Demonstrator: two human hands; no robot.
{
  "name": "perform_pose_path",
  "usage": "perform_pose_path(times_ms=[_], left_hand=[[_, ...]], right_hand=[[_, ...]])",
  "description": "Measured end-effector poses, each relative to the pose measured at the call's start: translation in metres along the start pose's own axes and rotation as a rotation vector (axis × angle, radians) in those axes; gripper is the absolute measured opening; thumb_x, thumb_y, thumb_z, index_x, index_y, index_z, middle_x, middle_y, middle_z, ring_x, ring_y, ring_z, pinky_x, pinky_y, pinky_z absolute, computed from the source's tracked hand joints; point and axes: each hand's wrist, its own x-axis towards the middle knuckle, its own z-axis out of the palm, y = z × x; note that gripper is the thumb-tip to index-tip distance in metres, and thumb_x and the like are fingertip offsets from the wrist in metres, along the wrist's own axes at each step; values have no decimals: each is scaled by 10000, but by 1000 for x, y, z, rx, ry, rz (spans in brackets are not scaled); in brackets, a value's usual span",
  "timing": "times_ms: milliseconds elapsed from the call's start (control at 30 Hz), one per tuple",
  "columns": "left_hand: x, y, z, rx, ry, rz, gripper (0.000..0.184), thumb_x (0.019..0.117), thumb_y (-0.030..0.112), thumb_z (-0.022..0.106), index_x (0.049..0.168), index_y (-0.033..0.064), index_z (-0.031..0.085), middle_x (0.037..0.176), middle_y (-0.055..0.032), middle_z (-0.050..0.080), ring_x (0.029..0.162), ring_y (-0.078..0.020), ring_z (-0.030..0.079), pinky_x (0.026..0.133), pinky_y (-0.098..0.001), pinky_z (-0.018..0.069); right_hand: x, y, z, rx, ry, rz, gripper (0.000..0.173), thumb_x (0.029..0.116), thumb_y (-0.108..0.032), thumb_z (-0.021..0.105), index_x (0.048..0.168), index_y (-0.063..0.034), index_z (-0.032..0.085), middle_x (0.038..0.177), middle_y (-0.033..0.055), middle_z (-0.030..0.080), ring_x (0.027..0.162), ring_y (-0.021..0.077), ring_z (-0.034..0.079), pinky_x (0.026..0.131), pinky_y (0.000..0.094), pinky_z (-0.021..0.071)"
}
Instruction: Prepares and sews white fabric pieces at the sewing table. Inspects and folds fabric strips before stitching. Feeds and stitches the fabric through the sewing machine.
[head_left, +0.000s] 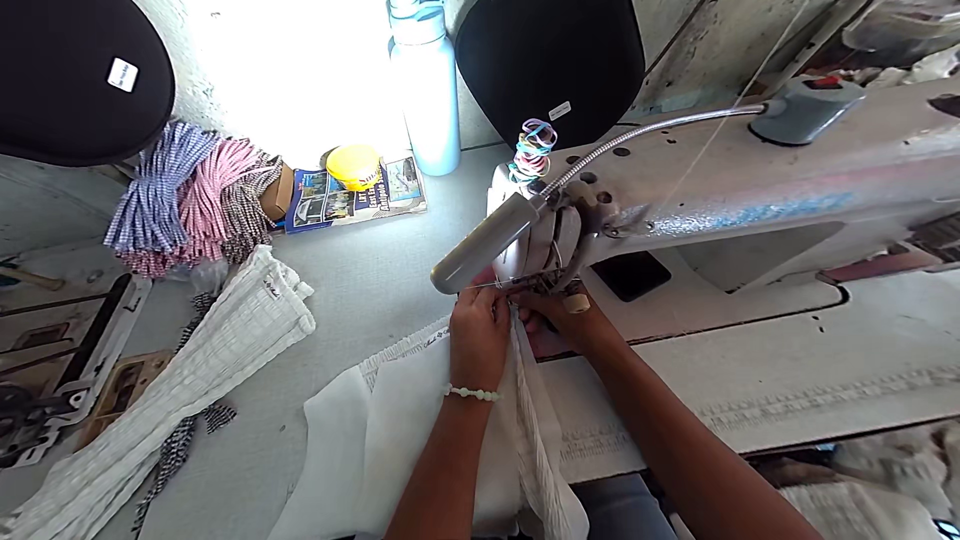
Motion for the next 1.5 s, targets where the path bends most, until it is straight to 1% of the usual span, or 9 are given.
perform_pose_path(times_ms=[133,333,500,600,800,1033,1167,1267,1500], left_hand=[[0,-2,1,5,10,15,101,892,19,682,850,-33,757,889,-194,724,812,-249,717,773,-329,585],[0,-2,1,3,-3,14,106,897,21,680,849,-38,753,904,-197,723,815,-247,716,773,-324,585],[0,-1,1,9,4,16,109,897,25,678,841,-34,750,894,-194,720,803,-244,712,765,-326,583],[0,-1,1,2,-5,9,106,898,26,682,848,-38,749,907,-199,720,809,-258,712,768,-336,585],[0,-1,2,2,-1,24,90,887,15,688,854,-37,754,904,-199,724,816,-261,718,774,-343,588],[0,-2,2,-9,-10,15,103,899,26,686,854,-38,754,921,-205,725,821,-257,720,775,-339,589],[1,0,-1,-18,-42,-11,116,912,34,679,878,-39,763,943,-212,727,855,-274,724,809,-361,587],[2,0,-1,-20,-41,-17,119,916,37,675,876,-36,761,927,-200,725,828,-255,717,795,-342,583],[2,-1,0,-24,-33,-15,111,912,29,683,869,-33,765,924,-200,731,830,-239,724,791,-321,584]], right_hand=[[0,0,0,-18,-4,-7,60,955,32,654,1013,39,636,715,46,677,538,77,642,537,190,560],[0,0,0,-18,0,7,41,954,26,663,991,31,645,669,36,664,522,76,637,531,188,557],[0,-1,0,-23,0,12,50,956,22,663,1000,33,642,688,40,668,528,77,639,532,189,559],[0,0,0,-22,1,8,44,952,30,662,992,35,646,686,41,671,527,78,640,533,191,559],[0,0,0,-22,-2,16,45,953,22,668,989,36,646,674,40,665,524,77,637,530,188,555],[1,0,0,-30,-6,9,48,948,22,674,987,32,648,680,41,667,531,82,645,536,194,563],[0,-1,0,-20,-4,7,51,953,25,666,996,34,639,680,39,662,533,81,640,534,196,558],[-1,-2,0,-15,3,11,58,951,30,666,998,34,633,682,41,664,533,83,645,537,197,562],[0,1,2,-27,17,-8,65,952,9,680,987,28,629,659,39,656,508,75,630,514,186,548]])
